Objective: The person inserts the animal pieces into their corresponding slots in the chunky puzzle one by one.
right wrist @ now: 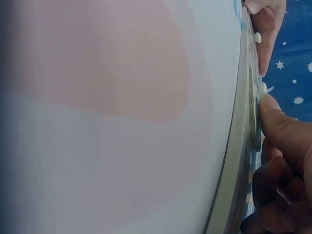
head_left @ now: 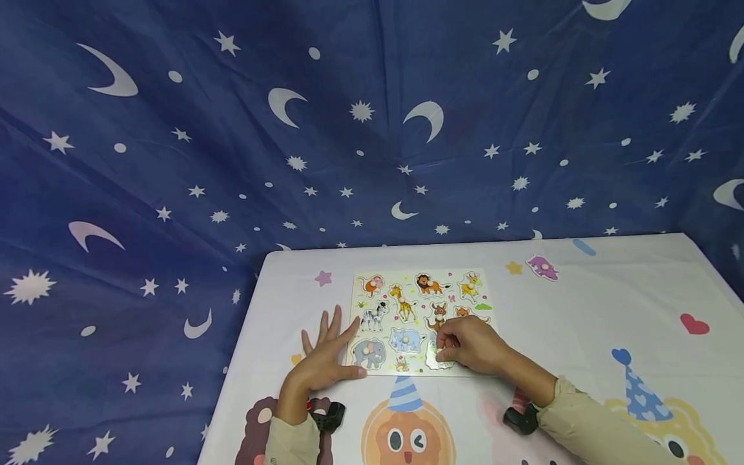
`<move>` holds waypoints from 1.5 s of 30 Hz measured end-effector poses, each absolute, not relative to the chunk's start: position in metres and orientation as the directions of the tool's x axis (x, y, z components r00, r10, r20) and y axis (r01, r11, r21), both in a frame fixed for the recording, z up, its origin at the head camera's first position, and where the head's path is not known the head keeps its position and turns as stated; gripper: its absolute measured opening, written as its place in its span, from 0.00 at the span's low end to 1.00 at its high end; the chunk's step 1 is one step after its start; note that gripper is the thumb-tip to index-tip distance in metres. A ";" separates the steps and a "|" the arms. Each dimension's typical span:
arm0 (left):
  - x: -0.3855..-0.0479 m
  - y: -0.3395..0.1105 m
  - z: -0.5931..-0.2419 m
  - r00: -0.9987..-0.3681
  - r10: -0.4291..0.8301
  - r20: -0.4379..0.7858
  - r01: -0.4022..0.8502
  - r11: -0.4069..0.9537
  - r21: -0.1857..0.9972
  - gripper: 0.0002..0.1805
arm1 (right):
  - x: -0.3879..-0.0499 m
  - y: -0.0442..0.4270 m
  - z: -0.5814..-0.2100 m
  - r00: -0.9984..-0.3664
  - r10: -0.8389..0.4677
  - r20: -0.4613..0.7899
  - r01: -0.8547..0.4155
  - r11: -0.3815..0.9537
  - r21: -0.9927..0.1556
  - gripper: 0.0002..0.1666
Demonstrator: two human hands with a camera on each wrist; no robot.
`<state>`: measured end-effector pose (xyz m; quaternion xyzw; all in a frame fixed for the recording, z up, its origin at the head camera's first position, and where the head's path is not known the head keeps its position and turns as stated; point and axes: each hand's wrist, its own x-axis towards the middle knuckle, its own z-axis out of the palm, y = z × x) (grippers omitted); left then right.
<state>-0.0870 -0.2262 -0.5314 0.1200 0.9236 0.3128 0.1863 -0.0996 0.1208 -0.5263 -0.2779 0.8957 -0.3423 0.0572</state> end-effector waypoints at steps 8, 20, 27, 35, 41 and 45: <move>-0.087 -0.226 -0.530 -0.905 0.335 -0.263 0.099 0.766 0.636 0.58 | -0.100 0.120 -0.527 -0.842 -0.534 0.079 -0.455 0.622 -0.637 0.13; -0.087 -0.226 -0.531 -0.903 0.340 -0.263 0.101 0.762 0.639 0.58 | -0.099 0.120 -0.528 -0.845 -0.531 0.067 -0.445 0.627 -0.640 0.14; -0.086 -0.226 -0.532 -0.904 0.338 -0.263 0.100 0.763 0.638 0.58 | -0.098 0.121 -0.528 -0.851 -0.524 0.045 -0.421 0.628 -0.654 0.14; -0.087 -0.225 -0.531 -0.904 0.337 -0.262 0.100 0.764 0.637 0.58 | -0.097 0.122 -0.528 -0.861 -0.505 0.053 -0.418 0.645 -0.640 0.14; -0.086 -0.225 -0.531 -0.908 0.331 -0.258 0.100 0.768 0.632 0.58 | -0.095 0.121 -0.529 -0.879 -0.475 0.040 -0.383 0.652 -0.654 0.13; -0.086 -0.225 -0.531 -0.906 0.332 -0.262 0.097 0.766 0.636 0.58 | -0.093 0.121 -0.529 -0.886 -0.463 0.031 -0.368 0.659 -0.656 0.13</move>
